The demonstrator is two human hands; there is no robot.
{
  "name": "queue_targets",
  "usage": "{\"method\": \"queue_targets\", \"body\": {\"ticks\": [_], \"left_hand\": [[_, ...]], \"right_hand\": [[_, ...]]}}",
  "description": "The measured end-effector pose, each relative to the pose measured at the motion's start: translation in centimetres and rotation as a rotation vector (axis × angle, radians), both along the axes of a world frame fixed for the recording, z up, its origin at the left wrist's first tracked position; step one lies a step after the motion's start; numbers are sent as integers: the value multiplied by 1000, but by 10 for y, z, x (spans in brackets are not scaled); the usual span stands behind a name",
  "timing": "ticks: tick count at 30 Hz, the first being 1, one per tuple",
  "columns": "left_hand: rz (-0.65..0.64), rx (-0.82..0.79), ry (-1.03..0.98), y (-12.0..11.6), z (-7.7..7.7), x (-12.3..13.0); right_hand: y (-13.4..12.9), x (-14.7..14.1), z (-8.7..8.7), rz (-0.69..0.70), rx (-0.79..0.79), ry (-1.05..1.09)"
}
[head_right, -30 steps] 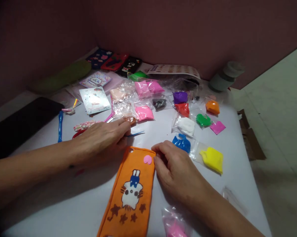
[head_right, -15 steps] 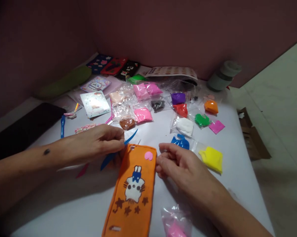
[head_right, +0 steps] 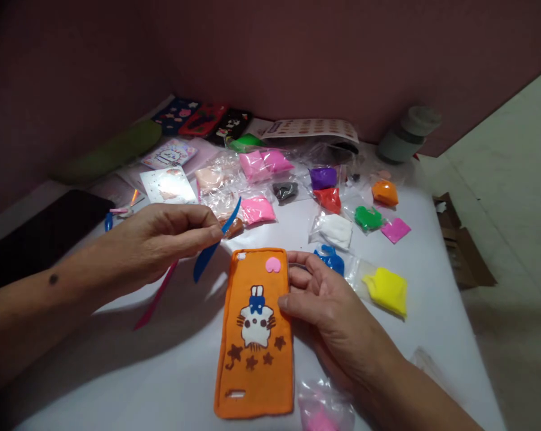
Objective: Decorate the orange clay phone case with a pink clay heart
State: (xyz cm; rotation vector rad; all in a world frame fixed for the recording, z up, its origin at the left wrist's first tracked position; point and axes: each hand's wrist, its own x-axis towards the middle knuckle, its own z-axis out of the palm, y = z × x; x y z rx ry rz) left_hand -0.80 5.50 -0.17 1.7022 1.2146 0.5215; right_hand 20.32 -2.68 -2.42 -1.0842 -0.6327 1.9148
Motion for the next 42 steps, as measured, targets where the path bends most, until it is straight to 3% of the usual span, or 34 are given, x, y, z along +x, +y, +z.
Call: {"method": "queue_targets", "body": {"ticks": [2, 7, 13, 16, 23, 25, 35, 42], "left_hand": [[27, -58, -121, -2, -1, 0], [50, -416, -418, -7, -7, 8], [-36, -489, -588, -8, -5, 9], [-79, -334, -565, -15, -4, 7], [-220, 299, -215, -28, -10, 4], [-273, 416, -163, -29, -14, 4], [-521, 670, -295, -35, -22, 12], [-571, 700, -320, -31, -24, 13]], "right_hand": [[1, -1, -1, 13, -8, -12], [2, 0, -2, 36, 12, -51], [2, -1, 0, 73, 10, -51], [3, -2, 1, 69, -3, 12], [3, -3, -2, -18, -77, 32], [2, -2, -3, -14, -81, 55], [3, -1, -4, -18, -142, 101], [1, 1, -8, 0, -118, 120]]}}
